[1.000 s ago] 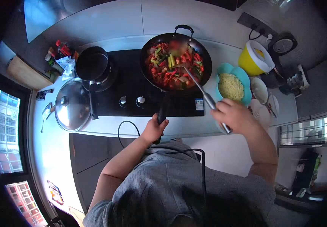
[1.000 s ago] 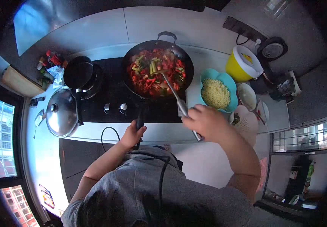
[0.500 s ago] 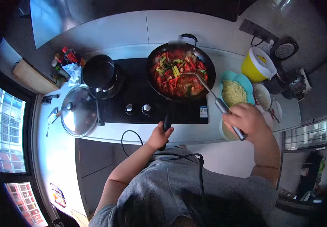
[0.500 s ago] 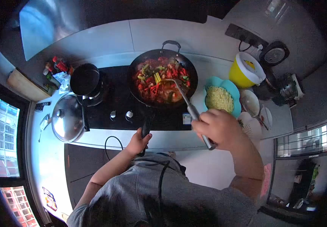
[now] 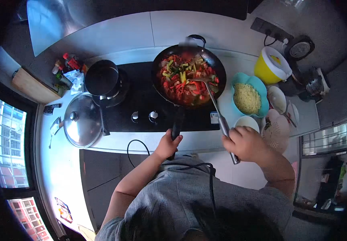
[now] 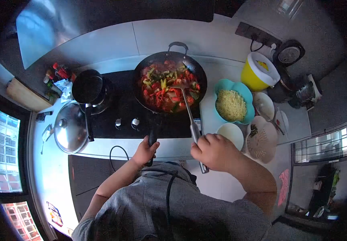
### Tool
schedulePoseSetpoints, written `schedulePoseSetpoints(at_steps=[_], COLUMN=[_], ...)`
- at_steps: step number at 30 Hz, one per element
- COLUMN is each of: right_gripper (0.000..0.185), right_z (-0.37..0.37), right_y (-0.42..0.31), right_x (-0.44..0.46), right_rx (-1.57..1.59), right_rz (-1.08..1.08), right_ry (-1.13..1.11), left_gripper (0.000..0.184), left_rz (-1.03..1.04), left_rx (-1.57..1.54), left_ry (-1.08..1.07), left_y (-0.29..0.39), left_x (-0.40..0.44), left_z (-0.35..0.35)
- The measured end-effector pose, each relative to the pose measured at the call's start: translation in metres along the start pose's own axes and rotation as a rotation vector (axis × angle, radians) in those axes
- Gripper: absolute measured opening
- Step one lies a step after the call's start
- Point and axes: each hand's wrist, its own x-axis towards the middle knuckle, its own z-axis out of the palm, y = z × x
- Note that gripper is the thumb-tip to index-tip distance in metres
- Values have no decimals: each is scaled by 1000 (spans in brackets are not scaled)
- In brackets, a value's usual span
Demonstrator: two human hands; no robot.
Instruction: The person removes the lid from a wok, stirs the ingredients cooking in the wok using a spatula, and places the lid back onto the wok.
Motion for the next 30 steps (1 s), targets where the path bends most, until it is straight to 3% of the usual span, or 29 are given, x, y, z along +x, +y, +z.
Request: schedulePoseSetpoints(at_steps=[5,9,13,18,22,25,28,30], right_gripper=[25,21,27,28,28,25,27,27], right_z=[32,0,-36,-2,-30,-41,-1,38], right_y=[16,31,5,21,31,34,48,55], right_x=[13,20,10,26,30,31,55,68], right_rx=[-5,145,71,146,249,235,306,288], right_rz=[22,76,29,-14,59,88,64,35], right_ry=[-64,9,-57,-118,-48,173,338,309], left_gripper=[27,28,27,28,28,28,29,33], left_rz=[-14,-1,13,17,13,10,3,41], left_rx=[8,7,-2,-18,-12,-4,15,32], left_ry=[-1,10,18,-2,16,22,21,25], left_y=[4,1,1,-1,0,2,0,-5], left_x=[-1,-2,0,0,-2,0,-2,0], left_z=[0,0,0,1,0,0,0,0])
